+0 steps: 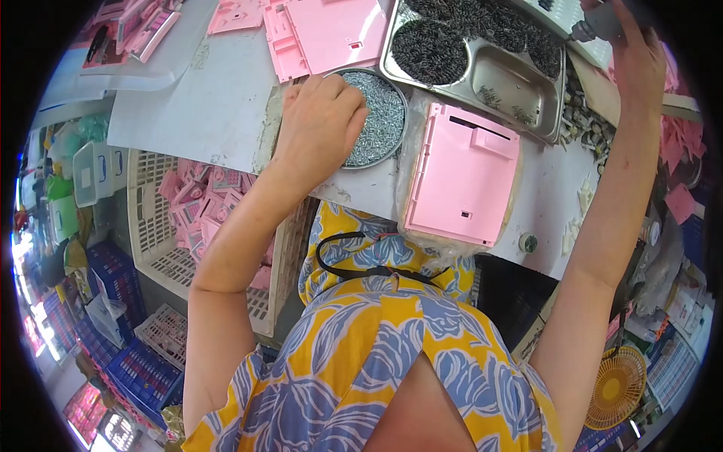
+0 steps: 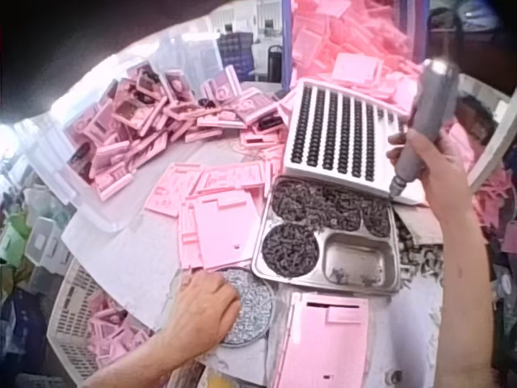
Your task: Assembling an electronic toy by soldering internal wires and components and then securing the plastic housing with an electric screwdriver.
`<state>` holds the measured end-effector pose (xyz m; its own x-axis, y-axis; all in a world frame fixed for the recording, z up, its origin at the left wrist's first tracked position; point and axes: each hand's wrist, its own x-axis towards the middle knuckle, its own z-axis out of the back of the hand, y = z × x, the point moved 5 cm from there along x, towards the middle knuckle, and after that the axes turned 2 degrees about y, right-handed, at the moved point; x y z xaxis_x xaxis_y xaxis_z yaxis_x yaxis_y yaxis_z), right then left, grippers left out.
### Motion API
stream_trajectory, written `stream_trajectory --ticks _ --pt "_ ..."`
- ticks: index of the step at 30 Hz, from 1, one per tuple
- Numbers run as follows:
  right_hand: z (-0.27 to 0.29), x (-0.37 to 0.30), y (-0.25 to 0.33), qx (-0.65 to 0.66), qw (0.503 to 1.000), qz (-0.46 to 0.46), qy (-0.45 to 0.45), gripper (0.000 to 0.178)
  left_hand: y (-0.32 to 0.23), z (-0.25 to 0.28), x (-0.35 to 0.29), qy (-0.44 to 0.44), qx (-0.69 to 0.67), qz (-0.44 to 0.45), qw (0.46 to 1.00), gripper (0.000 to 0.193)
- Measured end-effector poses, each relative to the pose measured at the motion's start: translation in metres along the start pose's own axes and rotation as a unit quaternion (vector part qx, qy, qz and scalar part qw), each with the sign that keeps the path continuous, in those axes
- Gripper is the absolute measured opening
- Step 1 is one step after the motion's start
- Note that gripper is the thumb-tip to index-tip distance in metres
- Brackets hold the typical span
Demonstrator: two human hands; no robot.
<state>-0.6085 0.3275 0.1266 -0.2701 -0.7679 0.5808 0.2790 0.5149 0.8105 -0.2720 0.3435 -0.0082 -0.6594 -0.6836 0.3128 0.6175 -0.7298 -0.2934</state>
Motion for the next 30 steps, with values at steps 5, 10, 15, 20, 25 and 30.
stream_trajectory --ticks 5,10,15,20,25,30 --pt "-0.024 -0.021 0.012 0.133 0.976 -0.082 0.149 0.031 0.019 -0.008 0.009 0.0 0.023 0.016 1.0 0.012" --pt "-0.024 -0.089 0.012 0.388 0.885 -0.122 0.226 0.041 -0.029 -0.002 0.004 0.07 -0.383 0.076 0.918 0.006" --pt "-0.053 -0.144 0.081 0.32 0.925 -0.046 0.201 0.038 -0.098 0.006 -0.008 -0.035 -0.286 -0.089 0.953 0.017" --pt "-0.055 -0.156 0.089 0.29 0.938 -0.063 0.178 0.035 -0.107 0.001 -0.01 -0.068 -0.319 -0.095 0.94 0.019" --pt "-0.065 -0.16 0.083 0.293 0.938 -0.085 0.167 0.035 -0.101 -0.005 -0.016 -0.08 -0.306 -0.098 0.944 0.022" --pt "-0.063 -0.161 0.079 0.255 0.952 -0.096 0.139 0.033 -0.066 0.004 -0.004 -0.069 -0.181 -0.036 0.98 0.015"
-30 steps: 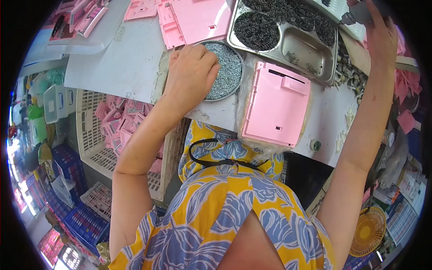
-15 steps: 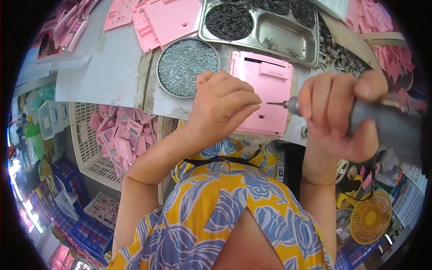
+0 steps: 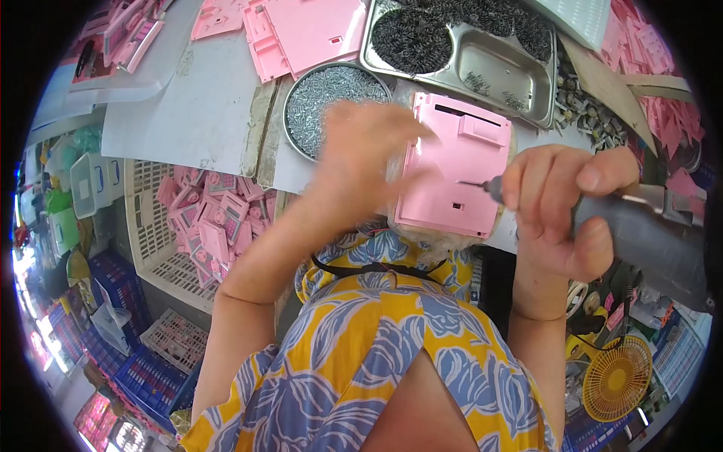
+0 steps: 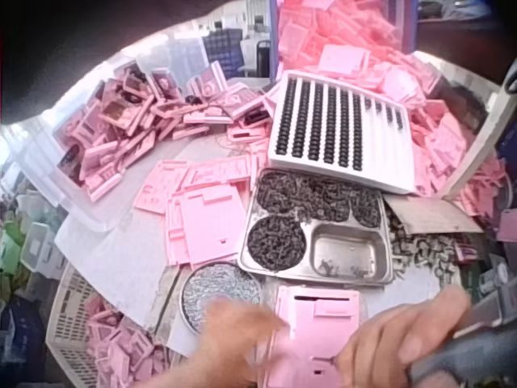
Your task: Assembling an electronic toy by soldering internal wires and components and then securing the plastic housing with an electric screwdriver.
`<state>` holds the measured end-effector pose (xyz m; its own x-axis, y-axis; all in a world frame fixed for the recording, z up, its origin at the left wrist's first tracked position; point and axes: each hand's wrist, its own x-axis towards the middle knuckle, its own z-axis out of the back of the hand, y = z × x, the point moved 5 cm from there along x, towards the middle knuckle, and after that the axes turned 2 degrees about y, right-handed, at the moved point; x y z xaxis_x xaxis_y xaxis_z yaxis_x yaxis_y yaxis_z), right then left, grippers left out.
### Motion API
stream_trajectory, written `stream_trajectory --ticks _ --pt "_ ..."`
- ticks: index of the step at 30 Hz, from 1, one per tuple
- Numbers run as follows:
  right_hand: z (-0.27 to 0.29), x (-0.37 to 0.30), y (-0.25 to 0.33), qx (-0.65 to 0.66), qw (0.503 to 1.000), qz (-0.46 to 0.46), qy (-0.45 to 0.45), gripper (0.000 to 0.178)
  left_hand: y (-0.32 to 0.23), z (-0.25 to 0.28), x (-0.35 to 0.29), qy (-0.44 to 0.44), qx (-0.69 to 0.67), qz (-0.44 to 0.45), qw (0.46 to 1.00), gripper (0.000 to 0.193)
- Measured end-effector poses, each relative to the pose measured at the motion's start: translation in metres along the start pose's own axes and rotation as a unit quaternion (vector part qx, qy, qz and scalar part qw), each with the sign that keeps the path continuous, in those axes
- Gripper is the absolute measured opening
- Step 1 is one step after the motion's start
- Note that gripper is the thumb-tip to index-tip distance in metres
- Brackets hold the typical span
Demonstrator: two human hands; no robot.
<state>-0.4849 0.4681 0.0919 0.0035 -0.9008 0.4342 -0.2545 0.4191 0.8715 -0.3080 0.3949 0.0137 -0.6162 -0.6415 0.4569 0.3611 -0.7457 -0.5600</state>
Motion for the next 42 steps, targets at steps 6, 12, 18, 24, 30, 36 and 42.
stream_trajectory --ticks 6,12,18,24,30,36,42 --pt "0.023 -0.007 -0.001 -0.002 1.0 0.01 -0.012 0.033 0.06 0.012 -0.002 0.073 0.169 0.068 0.981 0.011" --pt "0.027 -0.051 0.023 -0.045 0.995 -0.038 -0.085 0.032 0.088 0.015 0.01 0.043 0.201 0.052 0.977 0.021" --pt "0.028 -0.09 0.014 0.011 0.994 -0.07 -0.083 0.033 0.091 0.02 0.019 0.081 0.141 0.143 0.976 0.029" --pt "0.025 -0.094 0.001 0.019 0.996 -0.068 -0.047 0.026 0.036 0.007 0.021 0.071 0.014 0.038 0.997 0.013" --pt "0.019 -0.091 -0.002 -0.089 0.996 -0.011 -0.014 0.021 -0.037 -0.022 -0.003 0.106 -0.134 -0.039 0.985 0.01" --pt "0.028 -0.069 0.037 0.041 0.997 0.025 -0.061 0.031 -0.076 -0.056 -0.007 0.148 -0.175 -0.154 0.961 0.018" --pt "0.028 -0.06 0.037 0.019 0.998 0.035 -0.04 0.03 -0.081 -0.066 0.0 0.124 -0.191 -0.17 0.959 0.02"
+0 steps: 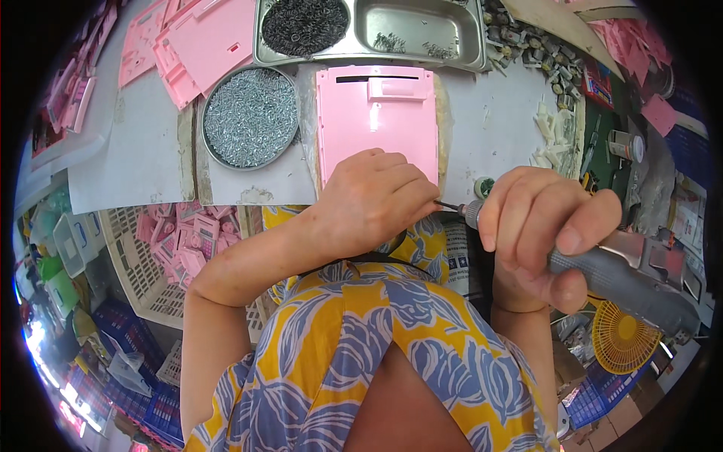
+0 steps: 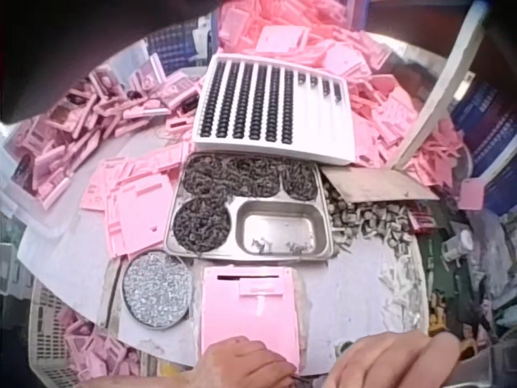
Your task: Assembling an electronic toy by soldering internal wires and components and then securing the plastic housing with an electric screwdriver.
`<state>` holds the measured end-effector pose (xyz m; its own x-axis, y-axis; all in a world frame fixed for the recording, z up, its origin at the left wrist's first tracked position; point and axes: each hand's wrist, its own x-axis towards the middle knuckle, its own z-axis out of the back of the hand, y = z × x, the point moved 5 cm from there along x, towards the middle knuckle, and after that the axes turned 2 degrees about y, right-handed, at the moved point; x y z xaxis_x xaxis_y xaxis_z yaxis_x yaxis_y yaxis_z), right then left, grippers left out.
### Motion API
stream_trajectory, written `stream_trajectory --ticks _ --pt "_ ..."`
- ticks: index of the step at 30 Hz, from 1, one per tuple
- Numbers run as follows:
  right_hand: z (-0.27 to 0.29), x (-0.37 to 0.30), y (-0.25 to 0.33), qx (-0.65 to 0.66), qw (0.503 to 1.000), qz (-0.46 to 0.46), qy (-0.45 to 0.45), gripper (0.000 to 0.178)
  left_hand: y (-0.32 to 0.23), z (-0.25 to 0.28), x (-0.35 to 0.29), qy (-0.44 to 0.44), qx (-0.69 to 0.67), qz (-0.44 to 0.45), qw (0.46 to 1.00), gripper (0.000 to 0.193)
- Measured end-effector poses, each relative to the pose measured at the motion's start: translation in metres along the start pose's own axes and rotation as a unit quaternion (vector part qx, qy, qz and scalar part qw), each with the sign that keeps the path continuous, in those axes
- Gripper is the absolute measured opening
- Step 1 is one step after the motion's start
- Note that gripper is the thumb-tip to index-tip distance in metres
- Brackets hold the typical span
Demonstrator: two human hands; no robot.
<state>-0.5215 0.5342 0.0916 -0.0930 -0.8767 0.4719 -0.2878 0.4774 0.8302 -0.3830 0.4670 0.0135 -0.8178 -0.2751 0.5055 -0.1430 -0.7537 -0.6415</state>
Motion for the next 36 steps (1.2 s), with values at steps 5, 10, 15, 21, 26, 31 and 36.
stream_trajectory --ticks 5,10,15,21,26,31,36 --pt "0.004 0.0 -0.001 -0.003 1.0 -0.003 0.001 0.029 0.001 0.0 0.001 0.007 -0.002 0.003 1.0 0.021" --pt "0.007 0.006 0.0 -0.017 1.0 0.011 -0.003 0.029 0.004 0.001 0.005 -0.013 0.005 -0.009 1.0 0.018" --pt "0.008 0.011 -0.001 -0.019 1.0 0.007 -0.01 0.029 0.005 0.004 0.007 -0.017 0.003 -0.016 1.0 0.018" --pt "0.031 0.013 -0.035 -0.038 0.997 -0.002 -0.072 0.025 0.036 0.026 0.015 -0.081 0.052 0.081 0.992 0.013" --pt "0.034 0.011 -0.057 -0.027 0.998 -0.027 -0.041 0.02 0.043 0.03 0.013 -0.016 0.039 0.085 0.996 0.018" --pt "0.037 0.013 -0.065 -0.03 0.999 -0.031 -0.031 0.022 0.038 0.022 0.017 -0.004 0.047 0.081 0.996 0.017" --pt "0.027 0.034 -0.019 -0.042 0.998 -0.025 -0.031 0.029 0.037 0.011 0.02 -0.022 0.029 0.056 0.998 0.016"
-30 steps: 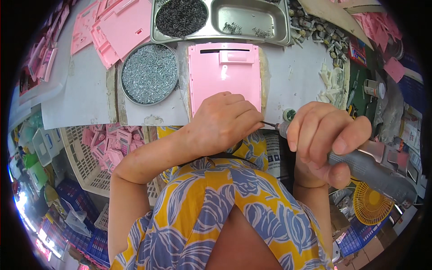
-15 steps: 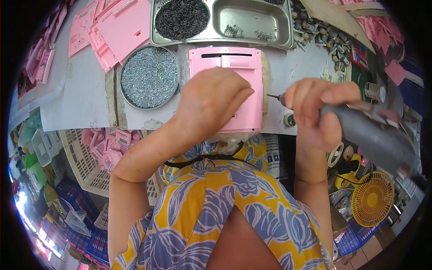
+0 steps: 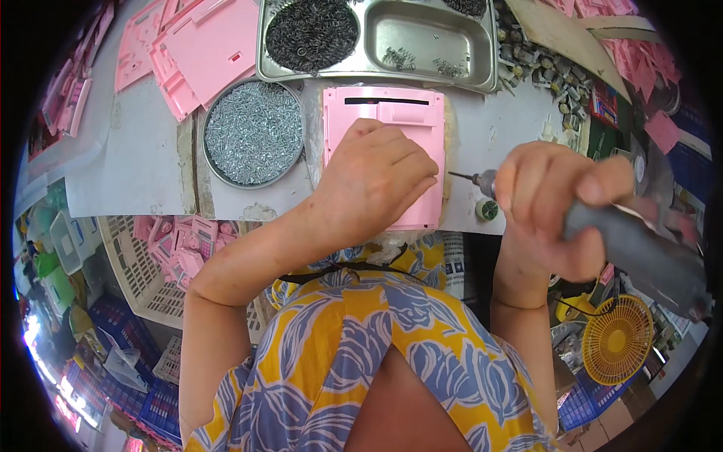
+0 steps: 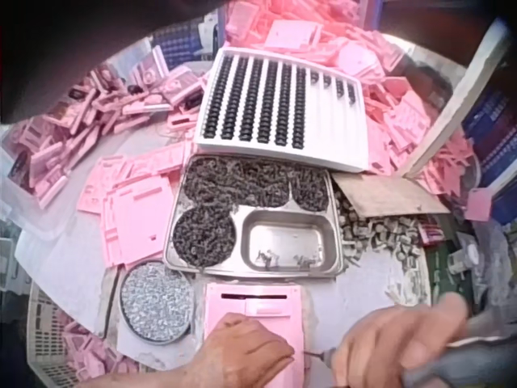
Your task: Assembling an electronic toy by soldering internal wires and components and then securing the plastic housing with an electric screwdriver.
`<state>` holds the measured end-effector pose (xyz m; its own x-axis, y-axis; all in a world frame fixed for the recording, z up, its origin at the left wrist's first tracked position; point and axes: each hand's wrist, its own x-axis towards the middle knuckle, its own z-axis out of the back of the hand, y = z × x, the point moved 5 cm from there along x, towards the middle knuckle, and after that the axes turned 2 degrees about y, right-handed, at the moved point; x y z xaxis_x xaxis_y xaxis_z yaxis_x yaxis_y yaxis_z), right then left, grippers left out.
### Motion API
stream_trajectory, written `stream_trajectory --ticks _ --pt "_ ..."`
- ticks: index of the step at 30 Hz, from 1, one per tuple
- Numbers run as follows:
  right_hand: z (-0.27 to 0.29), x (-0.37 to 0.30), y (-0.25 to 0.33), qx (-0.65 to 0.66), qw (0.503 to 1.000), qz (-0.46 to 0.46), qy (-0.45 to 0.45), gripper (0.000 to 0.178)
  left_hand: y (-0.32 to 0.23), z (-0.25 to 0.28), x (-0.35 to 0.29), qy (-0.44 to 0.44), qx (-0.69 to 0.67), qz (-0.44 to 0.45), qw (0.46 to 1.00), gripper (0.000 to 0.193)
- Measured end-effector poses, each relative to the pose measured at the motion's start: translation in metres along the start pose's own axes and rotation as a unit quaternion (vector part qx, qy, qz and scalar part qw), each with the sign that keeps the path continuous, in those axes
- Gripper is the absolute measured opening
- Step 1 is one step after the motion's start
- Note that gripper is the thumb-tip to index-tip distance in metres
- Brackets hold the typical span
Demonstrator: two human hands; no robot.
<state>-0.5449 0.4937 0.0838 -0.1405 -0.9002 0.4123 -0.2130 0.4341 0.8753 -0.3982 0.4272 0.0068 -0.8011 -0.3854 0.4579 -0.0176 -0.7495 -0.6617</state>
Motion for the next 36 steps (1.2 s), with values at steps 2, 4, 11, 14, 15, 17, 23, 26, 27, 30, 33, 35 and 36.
stream_trajectory --ticks 2,4,11,14,15,17,23,26,27,30,33,35,36 --pt "-0.003 0.006 0.004 0.011 0.999 0.021 0.044 0.03 0.001 0.001 -0.001 -0.015 -0.004 0.005 1.0 0.016" --pt "-0.007 0.006 0.0 0.001 0.999 0.022 0.038 0.029 0.001 0.002 0.0 -0.02 -0.011 0.006 1.0 0.017" --pt "-0.01 0.012 -0.01 0.006 0.999 0.026 0.041 0.027 -0.001 0.011 0.003 -0.037 0.02 0.011 0.999 0.019" --pt "-0.009 0.021 -0.008 0.009 0.998 0.026 0.058 0.027 0.001 0.011 0.005 -0.057 0.038 0.013 0.998 0.019" --pt "-0.009 0.023 -0.006 0.007 0.998 0.027 0.061 0.027 0.003 0.011 0.005 -0.064 0.038 0.013 0.997 0.019" --pt "-0.009 0.025 -0.004 0.009 0.997 0.028 0.069 0.027 0.006 0.013 0.003 -0.078 0.028 0.014 0.996 0.02" --pt "-0.013 0.028 -0.01 0.001 0.997 0.031 0.07 0.028 0.009 0.017 -0.001 -0.077 0.023 0.009 0.997 0.022" --pt "-0.008 0.03 -0.012 -0.001 0.998 0.037 0.055 0.027 0.009 0.027 0.006 -0.075 0.06 0.054 0.994 0.019" --pt "-0.004 0.032 -0.013 -0.003 0.998 0.045 0.041 0.026 0.015 0.037 0.006 -0.086 0.081 0.073 0.99 0.018" --pt "0.022 0.043 -0.038 0.016 0.997 0.073 0.0 0.022 0.046 0.088 -0.015 -0.079 0.179 0.178 0.965 0.018" --pt "0.031 0.049 -0.054 0.027 0.998 0.064 -0.003 0.018 0.069 0.104 -0.044 0.042 0.259 0.258 0.93 0.016" --pt "0.03 0.047 -0.065 0.012 0.999 0.047 -0.004 0.017 0.07 0.1 -0.053 0.078 0.276 0.246 0.926 0.012" --pt "0.031 0.046 -0.07 0.004 0.999 0.038 -0.004 0.017 0.071 0.101 -0.053 0.071 0.266 0.245 0.93 0.012"
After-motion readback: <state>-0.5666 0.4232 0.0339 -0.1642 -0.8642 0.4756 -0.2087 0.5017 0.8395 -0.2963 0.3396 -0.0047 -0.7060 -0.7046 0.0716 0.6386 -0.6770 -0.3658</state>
